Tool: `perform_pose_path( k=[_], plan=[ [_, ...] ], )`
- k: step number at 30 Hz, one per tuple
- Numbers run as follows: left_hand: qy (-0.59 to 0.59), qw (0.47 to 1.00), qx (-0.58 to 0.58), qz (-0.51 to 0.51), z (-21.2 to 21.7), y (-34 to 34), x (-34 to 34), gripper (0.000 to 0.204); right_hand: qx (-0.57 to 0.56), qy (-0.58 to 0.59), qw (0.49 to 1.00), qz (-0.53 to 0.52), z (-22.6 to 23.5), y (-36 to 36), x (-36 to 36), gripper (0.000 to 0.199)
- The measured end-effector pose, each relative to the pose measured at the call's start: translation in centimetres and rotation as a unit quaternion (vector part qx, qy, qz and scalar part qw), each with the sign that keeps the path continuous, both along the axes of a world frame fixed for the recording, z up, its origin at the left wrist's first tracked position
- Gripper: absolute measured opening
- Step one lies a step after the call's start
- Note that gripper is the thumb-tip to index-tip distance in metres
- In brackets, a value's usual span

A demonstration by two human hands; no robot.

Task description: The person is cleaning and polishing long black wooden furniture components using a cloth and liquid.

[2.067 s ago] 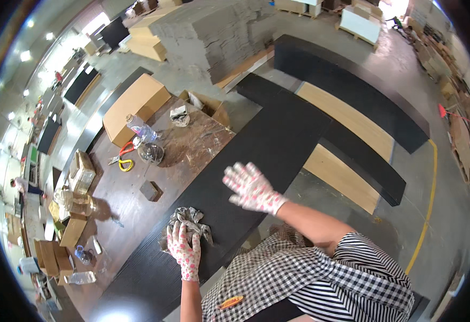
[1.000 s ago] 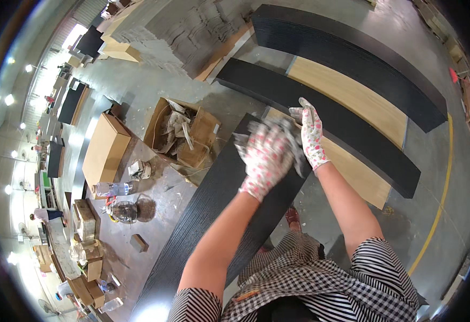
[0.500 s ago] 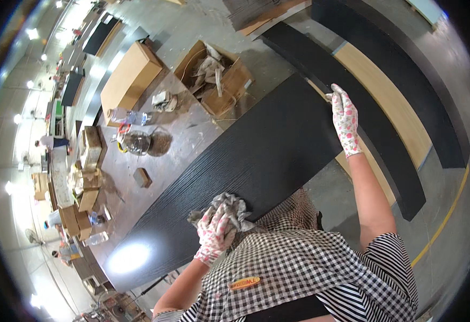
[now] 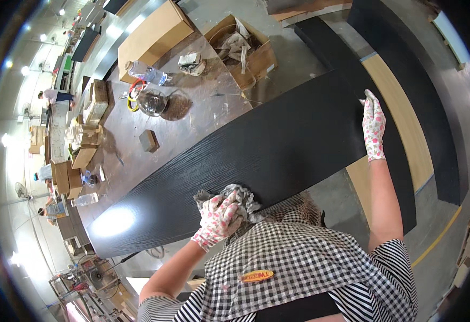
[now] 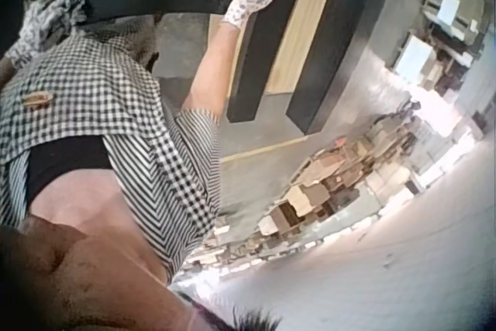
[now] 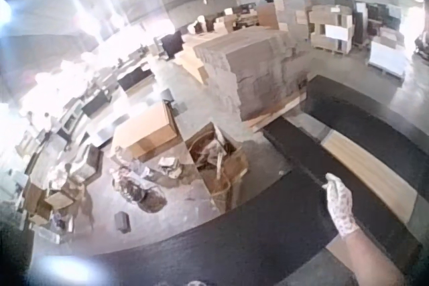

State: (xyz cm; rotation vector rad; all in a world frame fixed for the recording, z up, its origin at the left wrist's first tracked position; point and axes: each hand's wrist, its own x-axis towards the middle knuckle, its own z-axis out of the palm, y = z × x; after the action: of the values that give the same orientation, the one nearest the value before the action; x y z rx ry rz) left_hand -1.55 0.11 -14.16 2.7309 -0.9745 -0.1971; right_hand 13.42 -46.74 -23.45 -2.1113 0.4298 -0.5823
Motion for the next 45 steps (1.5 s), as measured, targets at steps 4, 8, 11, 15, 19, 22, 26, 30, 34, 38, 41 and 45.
perform_pose_path(
  k=[4,8,11,15,19,22,26,30,34,38,41,45],
  plan=[
    [0.012,0.998,-0.062,-0.010,-0.4,-4.8,4.4,0.039,-0.059,0.016,0.998,0.006,0.2,0.3,0.7,0.031],
    [-0.028,0.999,-0.037,-0.017,-0.2,-8.4,5.8,0.039,-0.047,0.032,0.998,0.017,-0.3,-0.1,0.6,0.032],
    [-0.038,0.998,-0.036,0.029,-1.0,-4.4,3.4,0.044,-0.019,0.028,0.999,0.018,-1.1,-1.3,0.1,0.033],
    [-0.027,0.998,0.012,0.061,0.5,-2.8,2.6,0.043,-0.092,0.038,0.995,0.013,0.1,-0.1,0.5,0.032],
    [-0.035,0.999,-0.028,0.004,0.3,-5.4,5.3,0.038,-0.074,0.043,0.996,0.015,0.1,0.0,0.7,0.031],
    [0.005,1.000,0.017,0.019,0.3,-3.3,4.3,0.039,-0.070,0.042,0.997,0.014,-0.3,-0.4,0.5,0.031],
    [-0.007,0.999,0.043,0.017,0.3,-3.0,3.7,0.040,-0.126,0.034,0.991,0.013,-0.1,-0.6,0.5,0.031],
    [0.020,0.998,-0.054,-0.026,0.0,-9.4,6.8,0.032,-0.121,0.026,0.992,0.012,0.1,-0.2,0.9,0.031],
    [-0.036,0.993,-0.110,-0.025,-1.5,-15.1,7.1,0.046,-0.133,0.028,0.990,0.026,-0.4,-0.2,1.0,0.033],
    [-0.046,0.994,-0.082,0.063,-1.1,-10.0,4.3,0.049,-0.137,0.030,0.990,0.020,-1.5,-1.5,0.6,0.034],
    [-0.049,0.959,-0.061,0.273,-0.3,-0.4,1.6,0.049,-0.064,0.037,0.997,-0.003,-0.1,-1.4,0.3,0.034],
    [-0.078,0.864,0.027,0.497,2.6,13.0,-2.0,0.041,-0.317,-0.044,0.947,0.026,2.7,3.2,0.4,0.035]
  ],
)
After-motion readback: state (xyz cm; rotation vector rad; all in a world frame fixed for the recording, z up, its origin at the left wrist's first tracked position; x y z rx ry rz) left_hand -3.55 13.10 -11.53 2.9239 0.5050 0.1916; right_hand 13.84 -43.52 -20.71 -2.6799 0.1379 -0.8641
